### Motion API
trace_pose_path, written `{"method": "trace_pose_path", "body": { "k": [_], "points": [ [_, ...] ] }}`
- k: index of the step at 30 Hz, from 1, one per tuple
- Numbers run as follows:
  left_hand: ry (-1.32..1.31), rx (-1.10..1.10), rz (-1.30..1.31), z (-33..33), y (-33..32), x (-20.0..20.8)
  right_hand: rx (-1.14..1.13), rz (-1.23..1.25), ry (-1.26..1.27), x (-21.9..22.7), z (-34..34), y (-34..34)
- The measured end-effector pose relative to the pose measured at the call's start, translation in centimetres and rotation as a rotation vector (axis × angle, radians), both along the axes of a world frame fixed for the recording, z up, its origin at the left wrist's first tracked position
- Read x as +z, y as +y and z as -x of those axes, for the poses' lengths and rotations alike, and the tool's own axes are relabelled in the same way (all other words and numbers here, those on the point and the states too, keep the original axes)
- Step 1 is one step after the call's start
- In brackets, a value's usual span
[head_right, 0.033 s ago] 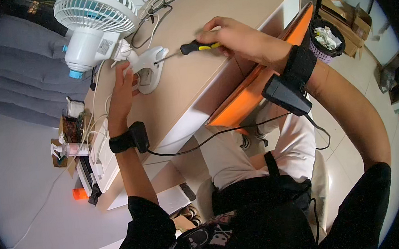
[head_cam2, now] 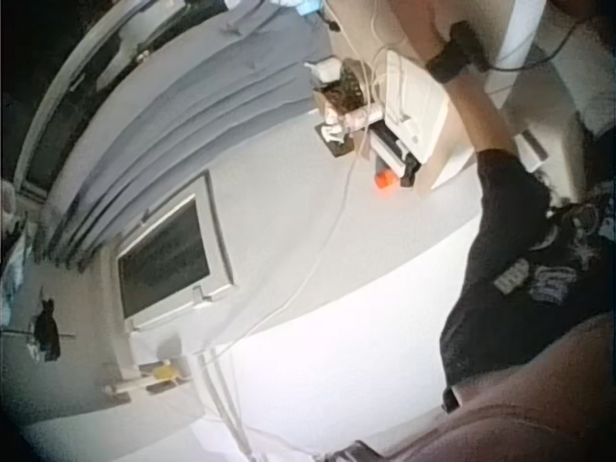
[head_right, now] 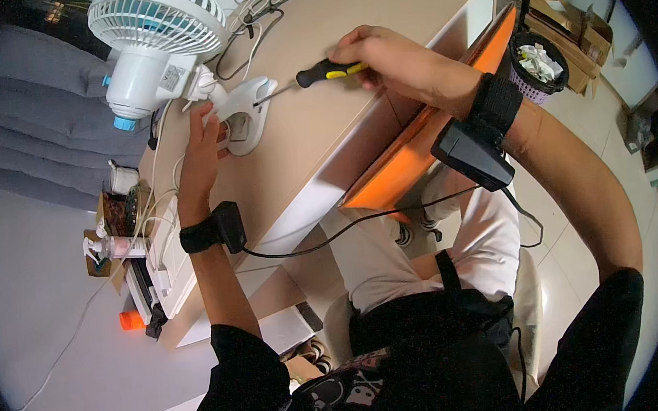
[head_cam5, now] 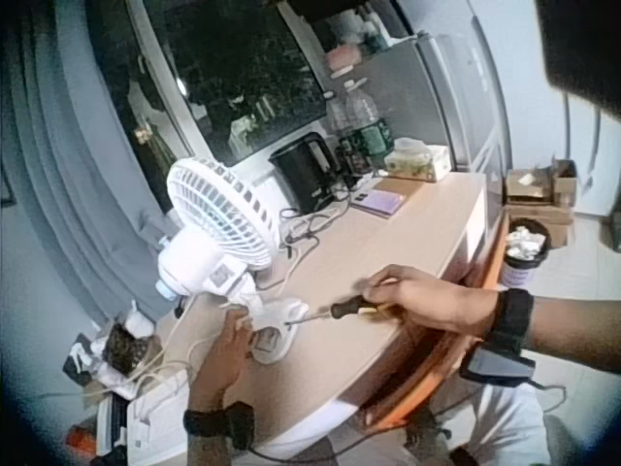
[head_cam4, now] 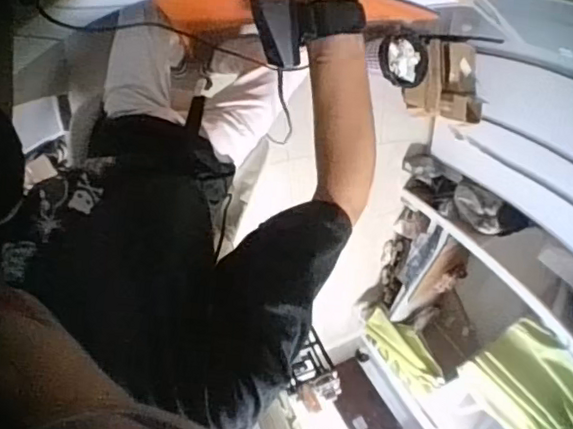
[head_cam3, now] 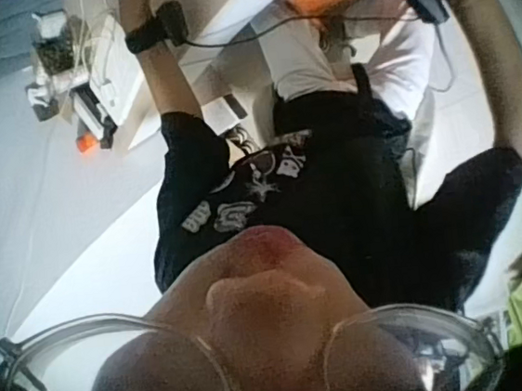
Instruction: The person uses a screwdriver to unscrew a screw from the base of a white electric fan on a desk. They then handle the fan's cord and a small black electronic device.
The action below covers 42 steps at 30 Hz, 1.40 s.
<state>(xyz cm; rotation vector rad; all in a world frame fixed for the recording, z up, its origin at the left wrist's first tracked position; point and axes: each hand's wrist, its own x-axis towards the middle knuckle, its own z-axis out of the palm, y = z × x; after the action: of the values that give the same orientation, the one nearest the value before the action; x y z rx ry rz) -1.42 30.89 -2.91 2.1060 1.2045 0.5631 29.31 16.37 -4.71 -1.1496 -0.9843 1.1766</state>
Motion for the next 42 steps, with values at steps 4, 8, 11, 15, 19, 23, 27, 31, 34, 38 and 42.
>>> {"method": "trace_pose_path", "body": {
  "k": [4, 8, 11, 15, 19, 23, 27, 31, 34, 38, 42],
  "points": [
    [-0.033, -0.010, -0.031, 0.3, 0.0, -0.4, -0.027, 0.060, 0.208, 0.3, 1.0, 0.1],
    [-0.038, -0.021, -0.053, 0.1, -0.1, -0.4, -0.019, 0.276, -0.046, 1.1, 0.8, -0.8],
    [-0.035, 0.000, -0.094, -0.3, -0.4, -0.4, 0.125, 0.314, -0.286, 0.6, 0.3, -0.4],
    [-0.016, 0.011, -0.074, -0.2, -0.5, -0.2, 0.076, 0.200, -0.293, 0.9, 0.7, -0.9],
    [-0.054, -0.020, -0.137, -0.4, -0.4, -0.8, 0.005, -0.015, -0.346, -0.2, 0.6, -0.8],
    [-0.017, 0.025, -0.061, -0.5, -0.7, -0.1, 0.120, -0.150, -0.334, 0.4, 1.1, -0.7],
    [0.002, 0.046, -0.050, -0.5, -0.6, -0.3, 0.159, -0.159, -0.361, 0.0, 0.9, -0.7],
    [-0.058, -0.027, -0.055, 0.1, -0.2, -0.9, 0.085, -0.035, -0.540, 0.4, 1.1, -0.5],
    [-0.049, -0.006, -0.050, 0.0, -0.2, -0.8, 0.080, 0.113, -0.448, 1.9, 1.9, -1.2],
    [-0.022, -0.007, -0.086, 0.0, -0.1, -0.9, 0.017, 0.153, -0.406, 2.1, 1.8, -1.3],
    [-0.015, 0.000, -0.095, -0.3, -0.6, -0.7, -0.113, 0.106, -0.417, 1.8, 1.5, -1.5]
  ]
}}
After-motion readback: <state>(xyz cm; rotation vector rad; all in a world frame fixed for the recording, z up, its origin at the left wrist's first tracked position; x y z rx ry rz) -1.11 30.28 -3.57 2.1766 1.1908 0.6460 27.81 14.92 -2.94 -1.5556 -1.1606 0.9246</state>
